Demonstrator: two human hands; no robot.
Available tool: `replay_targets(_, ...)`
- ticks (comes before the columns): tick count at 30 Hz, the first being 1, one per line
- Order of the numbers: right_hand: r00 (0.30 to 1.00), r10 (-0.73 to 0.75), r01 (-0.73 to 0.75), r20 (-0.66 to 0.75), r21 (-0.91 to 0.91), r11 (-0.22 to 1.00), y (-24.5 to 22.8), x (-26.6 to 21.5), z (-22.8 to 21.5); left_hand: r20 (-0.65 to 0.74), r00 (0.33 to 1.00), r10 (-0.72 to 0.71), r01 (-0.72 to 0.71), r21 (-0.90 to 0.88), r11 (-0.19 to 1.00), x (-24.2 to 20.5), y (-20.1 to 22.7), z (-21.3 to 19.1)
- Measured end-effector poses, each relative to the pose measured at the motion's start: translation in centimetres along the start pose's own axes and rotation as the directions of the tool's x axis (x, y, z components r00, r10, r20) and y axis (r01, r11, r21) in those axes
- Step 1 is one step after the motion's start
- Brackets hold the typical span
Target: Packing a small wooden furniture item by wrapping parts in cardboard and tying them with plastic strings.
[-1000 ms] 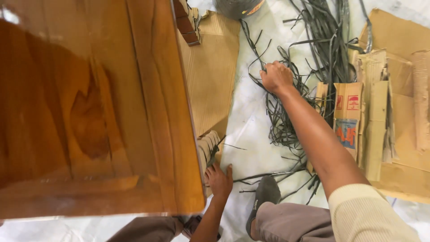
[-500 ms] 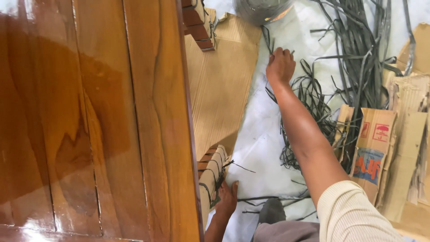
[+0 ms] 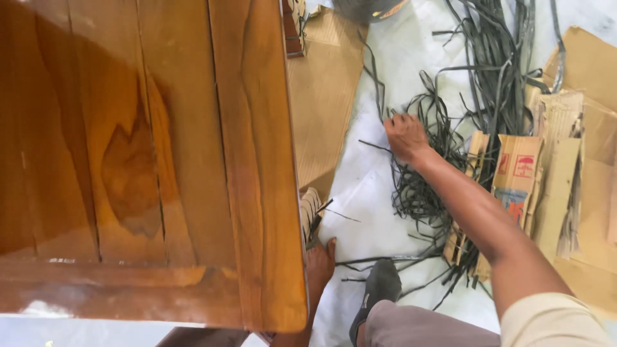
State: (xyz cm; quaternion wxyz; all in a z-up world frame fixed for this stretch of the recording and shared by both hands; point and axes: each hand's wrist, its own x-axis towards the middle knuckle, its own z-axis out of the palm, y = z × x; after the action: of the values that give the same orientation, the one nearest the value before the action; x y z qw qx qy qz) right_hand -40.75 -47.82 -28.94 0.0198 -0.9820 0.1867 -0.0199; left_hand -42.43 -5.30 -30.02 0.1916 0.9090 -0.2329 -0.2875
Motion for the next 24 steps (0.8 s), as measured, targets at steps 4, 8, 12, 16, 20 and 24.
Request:
replay_targets(4,0.965,-0.198,0.199,0.172,0.016,0.980,-0.4,-6.3,-4.7,-0.109,0.980,0.167,-0.153,0.123,0.980,-0.2,0.4,-1.0)
replay_targets(8,0.882,-0.217,0.271,0.418,-0.072,0.960,-0.7,-13.2,-6.4,-0.283,0.890,0.357,-0.364,0.029,0.931,-0.1,-2.0,0.6)
replay_targets(12,0.568,-0.052,0.289,0.821,-0.139,0.947,-1.4,-17.0,-8.4,-0.193,0.932,0.308,-0.312,0.009,0.950,-0.1,-1.3,-2.9)
replay_targets(16,0.536,0.017,0.266,0.844,-0.188,0.945,-5.1,-17.7,-12.9,-0.146,0.933,0.330,-0.352,-0.162,0.922,0.9,-5.7,-2.9)
replay_targets(20,0.834,-0.163,0.271,0.527,-0.134,0.953,-11.3,-13.9,-21.5,-0.417,0.905,0.085,-0.286,-0.449,0.846,-0.4,-10.5,-4.6)
replay_targets(24,1.000,-0.024,0.015,0.010,0.538,0.843,-18.6,-9.9,-29.7,-0.778,0.555,-0.293,-0.047,-0.381,0.923,1.2,-16.4,-5.0)
